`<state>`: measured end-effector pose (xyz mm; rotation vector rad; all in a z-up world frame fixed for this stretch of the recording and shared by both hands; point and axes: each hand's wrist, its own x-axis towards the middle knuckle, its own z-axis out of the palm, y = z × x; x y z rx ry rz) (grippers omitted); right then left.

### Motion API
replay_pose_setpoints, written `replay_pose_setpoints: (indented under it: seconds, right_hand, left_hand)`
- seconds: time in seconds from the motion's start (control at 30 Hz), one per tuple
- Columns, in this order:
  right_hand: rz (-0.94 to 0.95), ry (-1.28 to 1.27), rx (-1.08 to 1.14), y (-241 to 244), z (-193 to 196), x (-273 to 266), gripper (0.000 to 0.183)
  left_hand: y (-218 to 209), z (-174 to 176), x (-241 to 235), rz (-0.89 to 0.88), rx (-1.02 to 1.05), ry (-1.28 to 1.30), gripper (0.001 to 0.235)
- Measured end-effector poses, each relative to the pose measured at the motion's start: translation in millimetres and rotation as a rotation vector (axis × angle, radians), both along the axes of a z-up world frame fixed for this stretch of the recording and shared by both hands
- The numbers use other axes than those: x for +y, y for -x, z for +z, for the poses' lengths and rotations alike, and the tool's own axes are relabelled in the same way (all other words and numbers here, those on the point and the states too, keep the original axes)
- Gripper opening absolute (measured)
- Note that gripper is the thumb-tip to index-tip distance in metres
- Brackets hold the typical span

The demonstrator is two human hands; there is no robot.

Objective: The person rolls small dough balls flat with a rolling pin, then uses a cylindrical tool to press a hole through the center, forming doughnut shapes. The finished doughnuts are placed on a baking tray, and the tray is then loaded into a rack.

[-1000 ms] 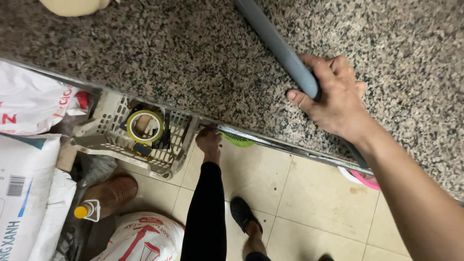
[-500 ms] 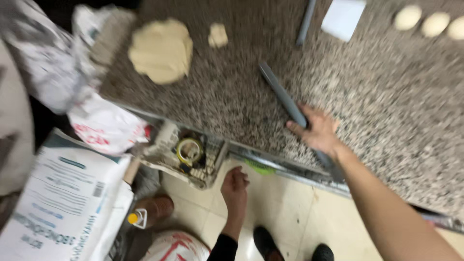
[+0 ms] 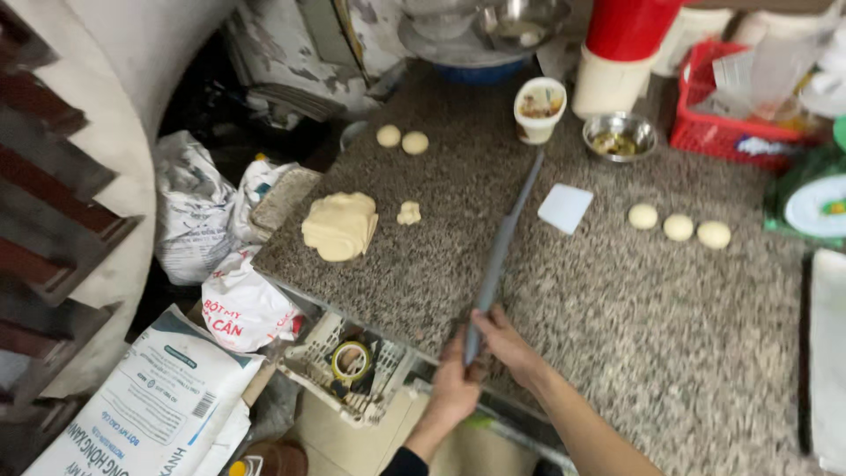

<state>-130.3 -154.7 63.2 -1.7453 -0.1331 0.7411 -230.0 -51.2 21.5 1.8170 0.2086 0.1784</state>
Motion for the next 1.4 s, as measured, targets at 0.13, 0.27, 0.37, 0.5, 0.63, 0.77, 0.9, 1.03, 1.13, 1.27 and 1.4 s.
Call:
replay_pose_setpoints:
  seconds: [0.13,0.27,0.37,0.5,0.63,0.77,0.9,1.03,1.13,1.27,1.4]
  right_hand:
    - [0.202,0.114,0.006,-45.6,36.9,-29.1,0.062]
    - [0.153,0.071,-0.04,-112.3,52.9,-53.8,0.054]
    - [0.084,0.073,0.0,-141.5,47.2,-57.1,0.052]
    - [0.059,0.134,0.031,-169.9,37.2,-49.0,0.05]
    - [-0.003,0.078,0.051,-200.0,13.7,-38.4,0.05]
    - [-0.08,0.025,0.009,-229.8,-7.9,-33.6,0.05]
    - [-0.163,0.021,-0.052,-246.3,-37.6,-40.3,0.046]
    - [-0.352,-0.039,0.07,-243.7,-71.0,-70.0,0.04]
    - [-0.475,-0.056,0.044,-228.9,-66.5,-96.6,0.039]
    - [-0.716,0.002,-0.022,-187.1,-15.6,-150.0,0.041]
    - [-0.949,-0.004,-0.096,-119.8,5.6,-219.3,0.04]
  left_hand:
    - [-19.4,16.7,26.2,0.178,0.045,-0.177,0.057]
    - [-42.8,14.2,54.9,0.313,0.153,-0.522,0.061]
    - [-59.2,11.9,67.6,0.322,0.174,-0.595,0.071]
    - [-107.5,20.5,81.8,0.268,0.347,-0.68,0.084]
    - [-160.9,22.2,98.6,0.138,0.483,-0.599,0.089]
    - [-211.1,-4.4,127.8,0.014,0.376,-0.912,0.087]
    - [-237.1,-34.9,147.4,0.071,0.196,-0.984,0.075]
    - [-257.9,-27.5,139.8,-0.02,-0.036,-1.029,0.063]
    - [-289.5,-6.8,113.3,-0.173,-0.324,-0.933,0.051]
    - [-326.4,30.9,49.4,-0.423,-0.429,-0.69,0.048]
    - [-326.3,64.8,-30.5,-0.615,-0.547,-0.404,0.042]
